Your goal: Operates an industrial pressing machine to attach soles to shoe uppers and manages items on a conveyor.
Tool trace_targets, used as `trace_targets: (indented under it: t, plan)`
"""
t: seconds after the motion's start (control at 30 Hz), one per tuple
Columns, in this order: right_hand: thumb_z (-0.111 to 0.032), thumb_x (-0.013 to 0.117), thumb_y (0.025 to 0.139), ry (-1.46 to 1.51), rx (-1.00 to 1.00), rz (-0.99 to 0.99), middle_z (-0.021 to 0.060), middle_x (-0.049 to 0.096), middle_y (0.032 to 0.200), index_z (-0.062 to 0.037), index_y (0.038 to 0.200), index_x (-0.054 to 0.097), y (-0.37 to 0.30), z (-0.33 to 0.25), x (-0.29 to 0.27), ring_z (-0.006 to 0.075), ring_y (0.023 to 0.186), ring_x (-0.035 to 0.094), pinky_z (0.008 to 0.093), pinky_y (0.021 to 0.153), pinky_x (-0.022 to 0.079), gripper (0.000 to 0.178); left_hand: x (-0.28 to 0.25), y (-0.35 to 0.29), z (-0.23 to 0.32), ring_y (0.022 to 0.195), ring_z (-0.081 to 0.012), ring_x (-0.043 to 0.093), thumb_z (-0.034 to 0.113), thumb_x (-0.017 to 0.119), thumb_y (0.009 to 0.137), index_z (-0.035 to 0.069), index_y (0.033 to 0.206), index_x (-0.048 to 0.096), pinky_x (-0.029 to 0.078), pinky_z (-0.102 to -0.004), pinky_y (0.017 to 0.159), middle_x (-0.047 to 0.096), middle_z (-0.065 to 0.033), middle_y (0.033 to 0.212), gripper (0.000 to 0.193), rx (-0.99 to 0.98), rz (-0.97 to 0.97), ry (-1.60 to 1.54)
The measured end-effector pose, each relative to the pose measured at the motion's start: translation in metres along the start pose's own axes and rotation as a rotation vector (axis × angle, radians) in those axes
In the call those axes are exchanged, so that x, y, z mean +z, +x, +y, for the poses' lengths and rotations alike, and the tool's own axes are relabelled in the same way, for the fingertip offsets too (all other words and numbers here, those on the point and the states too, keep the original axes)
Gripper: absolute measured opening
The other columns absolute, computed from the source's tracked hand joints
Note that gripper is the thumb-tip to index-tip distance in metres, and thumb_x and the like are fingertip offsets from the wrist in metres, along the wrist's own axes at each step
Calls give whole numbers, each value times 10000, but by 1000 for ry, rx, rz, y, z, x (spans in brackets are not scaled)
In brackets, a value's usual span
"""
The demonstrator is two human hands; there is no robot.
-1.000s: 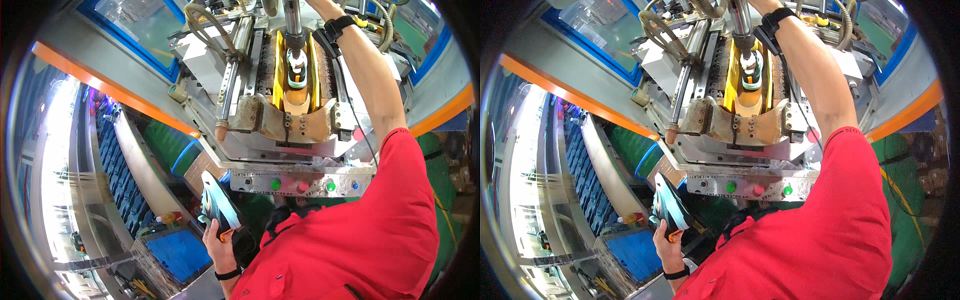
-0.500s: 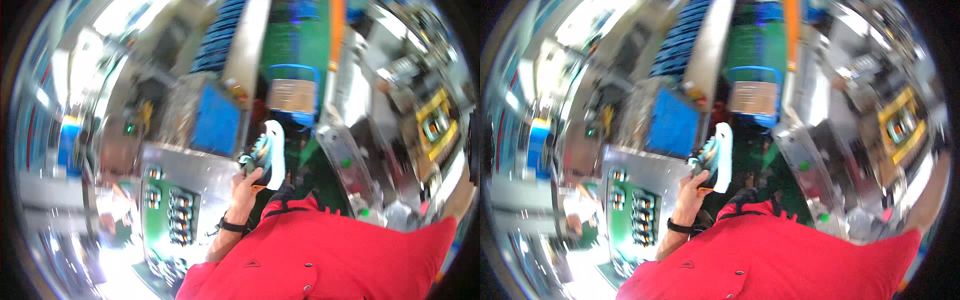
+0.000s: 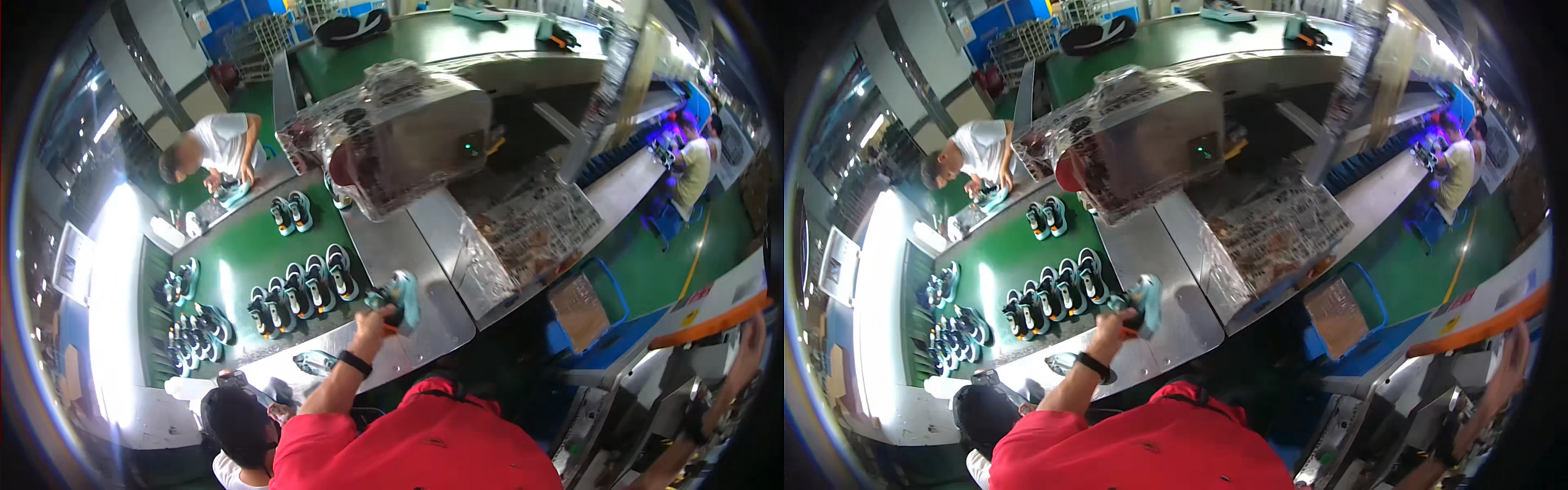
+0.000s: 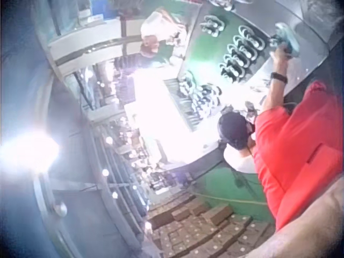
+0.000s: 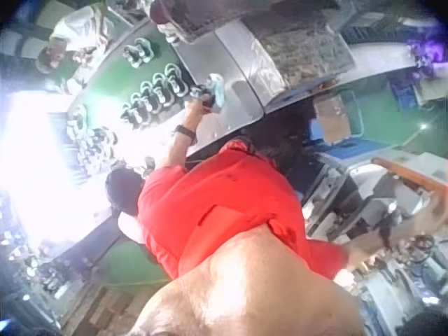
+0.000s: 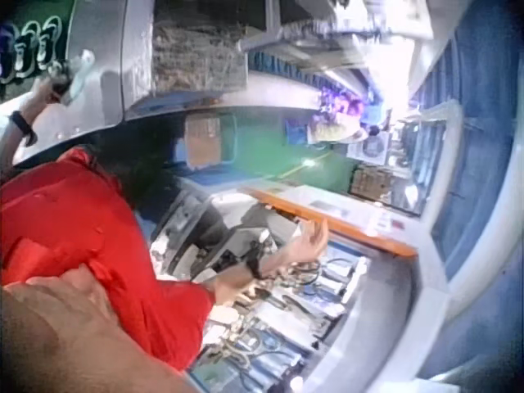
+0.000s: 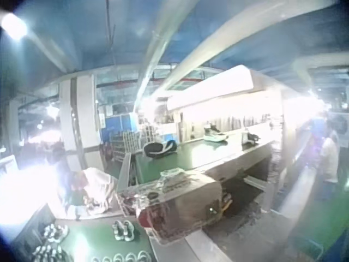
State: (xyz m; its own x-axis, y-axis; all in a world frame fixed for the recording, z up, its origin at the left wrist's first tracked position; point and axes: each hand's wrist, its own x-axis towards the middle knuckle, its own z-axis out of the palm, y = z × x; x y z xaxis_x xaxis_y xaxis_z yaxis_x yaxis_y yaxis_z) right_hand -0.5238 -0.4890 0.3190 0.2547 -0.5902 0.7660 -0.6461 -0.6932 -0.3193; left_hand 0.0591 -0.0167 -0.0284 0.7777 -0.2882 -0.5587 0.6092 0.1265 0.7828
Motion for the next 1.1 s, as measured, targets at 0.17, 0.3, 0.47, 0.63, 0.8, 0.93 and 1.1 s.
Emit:
trace_targets:
  t: [0.17, 0.3, 0.47, 0.63, 0.8, 0.93, 1.1]
  plan:
    - [17, 577, 875, 111, -445, -375, 93, 587, 1295, -71, 1290, 558, 172, -316, 236, 193, 1188, 547, 321, 1018, 406, 425, -63, 116, 66, 689, -285, 663, 30, 677, 797, -26, 975, 620, 552, -419, 512, 653, -139, 859, 195, 120, 192, -119]
    - [-58, 622, 818, 65, -975, -417, 112, 550, 1348, -77, 1353, 500, 233, -523, 373, 229, 1239, 519, 322, 1036, 385, 549, -88, 214, 123, 615, -240, 645, 78, 712, 746, -78, 937, 619, 504, -345, 464, 654, -143, 812, 264, 159, 293, -88]
    - [-234, 667, 800, 65, -1434, -238, 161, 627, 1119, -26, 1242, 539, 183, -724, 513, 278, 1018, 609, 366, 886, 485, 504, -146, 340, 146, 526, -249, 618, 137, 736, 732, -59, 876, 614, 468, -354, 418, 649, -163, 749, 272, 151, 454, 64]
    - [-338, 656, 827, 182, -1526, -254, 188, 634, 1055, -14, 1187, 547, 209, -794, 584, 329, 1005, 604, 420, 853, 499, 496, -124, 470, 170, 944, -462, 622, 228, 678, 740, -119, 1224, 459, 492, -448, 856, 625, -317, 1039, 634, 723, 657, 628]
    - [-272, 676, 819, 87, -1108, -575, 142, 669, 956, 10, 1040, 637, 158, -815, 615, 268, 882, 636, 365, 761, 515, 360, -143, 449, 146, 1208, -458, 481, 258, 626, 801, -109, 1374, 324, 393, -443, 1023, 485, -349, 1289, 745, 492, 504, 640]
    - [-249, 681, 815, 236, -867, -861, 122, 676, 922, 7, 1009, 653, 192, -798, 644, 240, 842, 637, 346, 738, 515, 322, -119, 355, 102, 1219, -383, 495, 246, 674, 835, -117, 1382, 339, 405, -384, 1011, 482, -304, 1322, 737, 492, 424, 466]
    - [-219, 687, 809, 429, -501, -838, 97, 684, 878, 3, 970, 674, 254, -713, 577, 205, 792, 638, 323, 709, 515, 275, -28, 209, 36, 950, -201, 634, 214, 674, 891, -102, 1244, 533, 532, -336, 808, 644, -151, 1110, 495, 326, -228, -80]
